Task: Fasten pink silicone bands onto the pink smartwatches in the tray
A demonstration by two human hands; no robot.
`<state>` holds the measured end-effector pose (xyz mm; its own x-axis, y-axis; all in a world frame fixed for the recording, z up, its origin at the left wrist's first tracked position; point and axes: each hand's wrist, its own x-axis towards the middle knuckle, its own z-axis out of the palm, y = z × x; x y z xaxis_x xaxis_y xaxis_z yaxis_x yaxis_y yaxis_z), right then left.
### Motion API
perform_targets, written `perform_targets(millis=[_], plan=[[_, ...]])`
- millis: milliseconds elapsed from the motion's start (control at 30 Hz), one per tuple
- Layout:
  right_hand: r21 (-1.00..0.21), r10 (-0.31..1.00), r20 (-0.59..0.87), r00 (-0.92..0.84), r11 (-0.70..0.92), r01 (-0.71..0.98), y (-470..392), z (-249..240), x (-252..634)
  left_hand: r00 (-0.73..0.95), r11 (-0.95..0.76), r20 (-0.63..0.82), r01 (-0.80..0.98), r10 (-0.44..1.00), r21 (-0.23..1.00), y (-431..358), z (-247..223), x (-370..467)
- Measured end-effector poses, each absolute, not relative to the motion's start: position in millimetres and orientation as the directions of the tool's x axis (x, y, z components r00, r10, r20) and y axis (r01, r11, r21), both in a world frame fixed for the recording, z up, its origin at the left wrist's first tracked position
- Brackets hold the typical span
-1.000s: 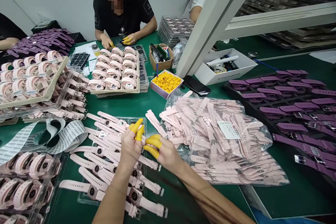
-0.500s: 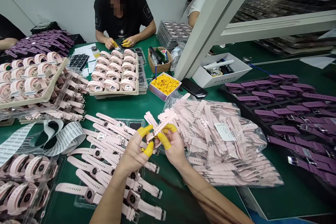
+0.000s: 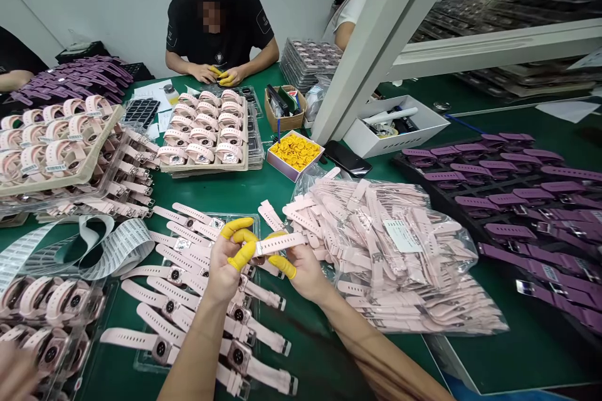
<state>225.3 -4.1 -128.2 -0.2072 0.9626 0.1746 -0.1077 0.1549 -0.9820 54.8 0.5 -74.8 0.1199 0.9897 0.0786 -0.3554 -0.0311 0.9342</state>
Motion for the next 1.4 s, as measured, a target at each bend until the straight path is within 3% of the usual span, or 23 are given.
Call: perform_targets(millis=[67, 267, 467, 733, 1100, 1300, 1400], plan=[[-0.982, 0.970, 0.174, -0.171, 0.157, -0.106, -4.3, -128.6, 225.5, 0.125, -0.043, 0.093, -0.355, 0.988, 0.934, 1.9, -73.5, 51.0], [-0.940, 0.918, 0.325, -0.225, 0.340, 0.028, -2.2, -115.3, 235.4, 0.296, -0.062, 0.089, -0.100, 0.951, 0.993, 3.2, -77.6, 43.6], [-0.934, 0.919, 0.337, -0.203, 0.354, 0.053, 3.3, -112.1, 239.5, 0.235, -0.052, 0.095, -0.183, 0.967, 0.982, 3.8, -81.9, 44.9], [-0.927, 0.900, 0.366, -0.236, 0.376, -0.004, 0.9, -111.4, 243.8, 0.272, 0.076, -0.066, -0.027, 0.960, 0.997, 4.9, -76.9, 44.5], [-0.873, 0.846, 0.393, -0.361, 0.466, 0.141, 2.9, -112.9, 247.9, 0.314, 0.175, -0.189, 0.074, 0.930, 0.982, 4.3, -76.4, 46.3], [-0.985, 0.948, 0.172, -0.267, 0.174, -0.016, 0.6, -114.1, 244.1, 0.242, 0.129, -0.124, -0.005, 0.962, 0.992, 5.7, -78.0, 46.2], [-0.984, 0.953, 0.174, -0.249, 0.163, -0.067, 2.4, -112.9, 243.2, 0.250, 0.112, -0.109, 0.003, 0.962, 0.994, 5.9, -79.6, 44.7]])
